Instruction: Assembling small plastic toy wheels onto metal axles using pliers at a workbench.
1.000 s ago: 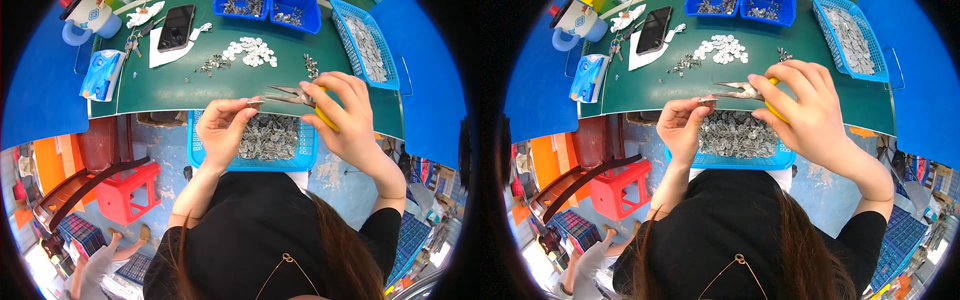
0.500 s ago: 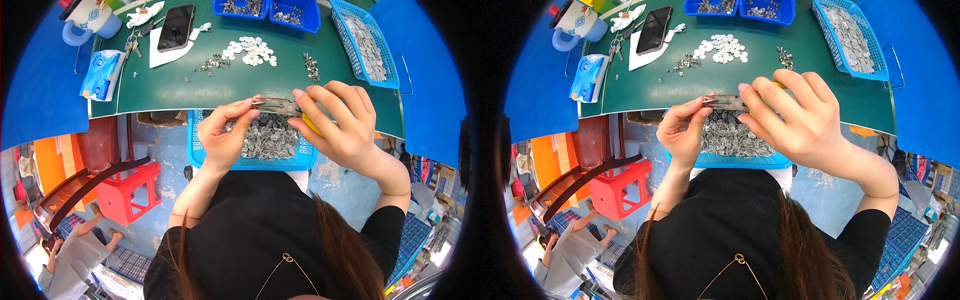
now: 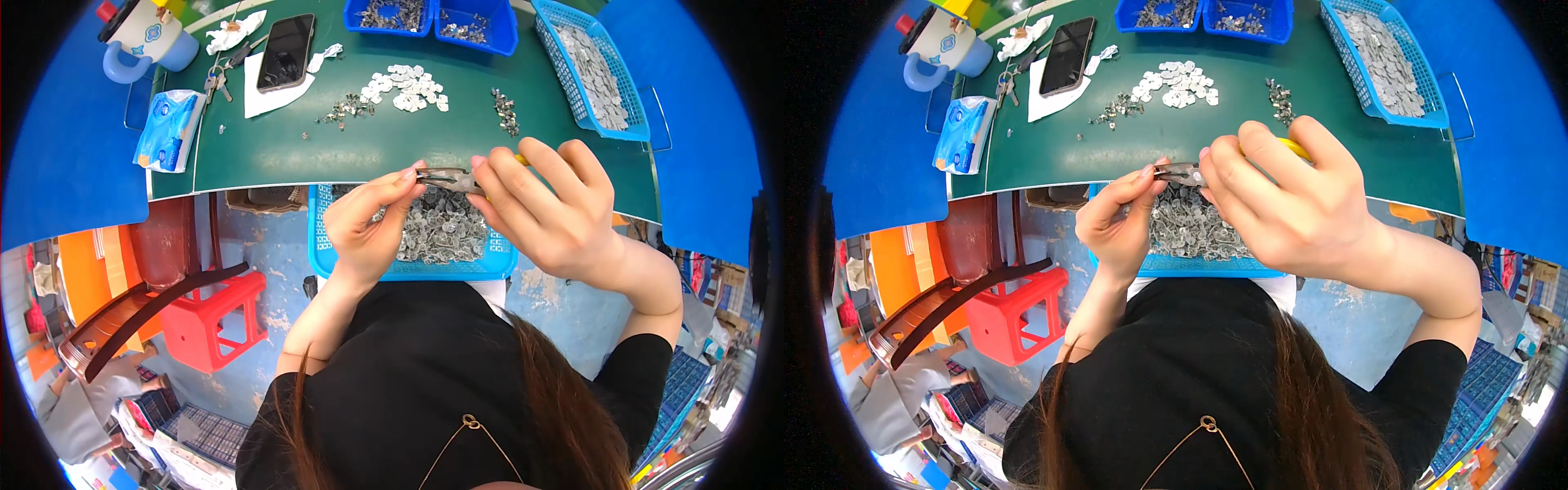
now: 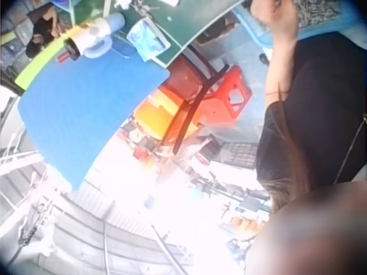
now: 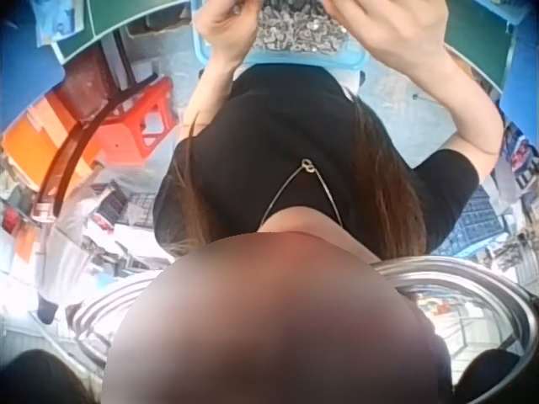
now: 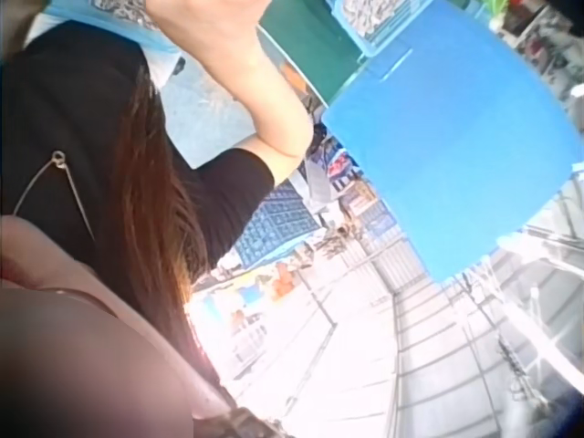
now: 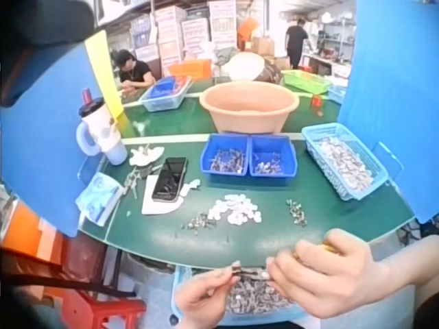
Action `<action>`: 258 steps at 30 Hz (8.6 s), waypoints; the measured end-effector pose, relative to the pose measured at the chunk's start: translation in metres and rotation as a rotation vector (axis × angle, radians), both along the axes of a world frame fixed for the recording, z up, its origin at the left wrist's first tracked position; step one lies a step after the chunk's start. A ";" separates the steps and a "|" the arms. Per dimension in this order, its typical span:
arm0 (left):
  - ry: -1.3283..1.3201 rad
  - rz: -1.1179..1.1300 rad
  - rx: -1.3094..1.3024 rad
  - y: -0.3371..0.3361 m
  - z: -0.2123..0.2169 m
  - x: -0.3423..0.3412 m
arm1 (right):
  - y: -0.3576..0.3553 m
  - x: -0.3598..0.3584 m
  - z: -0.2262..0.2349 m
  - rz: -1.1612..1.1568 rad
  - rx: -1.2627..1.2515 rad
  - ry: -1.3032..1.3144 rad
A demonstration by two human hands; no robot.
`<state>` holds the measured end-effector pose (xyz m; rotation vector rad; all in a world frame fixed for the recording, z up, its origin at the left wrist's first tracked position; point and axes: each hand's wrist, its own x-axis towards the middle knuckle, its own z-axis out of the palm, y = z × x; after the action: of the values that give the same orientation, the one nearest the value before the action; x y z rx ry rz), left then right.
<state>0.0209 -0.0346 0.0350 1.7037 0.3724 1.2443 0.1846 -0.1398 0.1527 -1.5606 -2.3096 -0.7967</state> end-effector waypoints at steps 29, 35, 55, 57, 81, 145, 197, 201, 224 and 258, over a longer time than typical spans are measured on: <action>0.770 0.238 0.600 0.092 -0.027 0.063 | 0.002 0.020 -0.130 -0.451 -0.057 0.622; 0.591 0.045 0.313 0.102 -0.017 0.046 | 0.032 0.005 -0.124 -0.318 0.041 0.850; 0.072 0.033 -0.629 0.062 -0.027 -0.037 | 0.114 -0.028 -0.159 -0.227 -0.013 0.945; 0.065 0.025 -0.652 0.059 -0.026 -0.029 | 0.108 -0.029 -0.158 -0.202 -0.025 0.933; 0.075 -0.134 -0.771 0.034 -0.005 -0.010 | 0.077 -0.045 -0.127 0.012 -0.094 1.858; 0.069 -0.240 -0.859 0.021 -0.014 0.015 | 0.039 0.112 -0.117 -0.518 -0.101 1.584; -0.233 -0.192 -0.723 -0.018 -0.009 0.033 | 0.040 -0.049 -0.121 -0.017 0.397 2.147; -0.220 -0.182 -0.710 -0.017 -0.009 0.033 | 0.042 -0.050 -0.129 -0.010 0.391 2.118; -0.184 -0.179 -0.687 -0.003 -0.006 0.017 | -0.024 0.024 -0.155 -0.539 -0.136 0.393; 0.104 0.061 -0.023 -0.007 -0.003 0.006 | -0.005 0.014 -0.012 0.054 -0.001 0.094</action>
<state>0.0268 -0.0412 0.0322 1.7525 0.5025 1.1937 0.1986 -0.1446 0.1405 -1.4959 -2.2756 -0.6938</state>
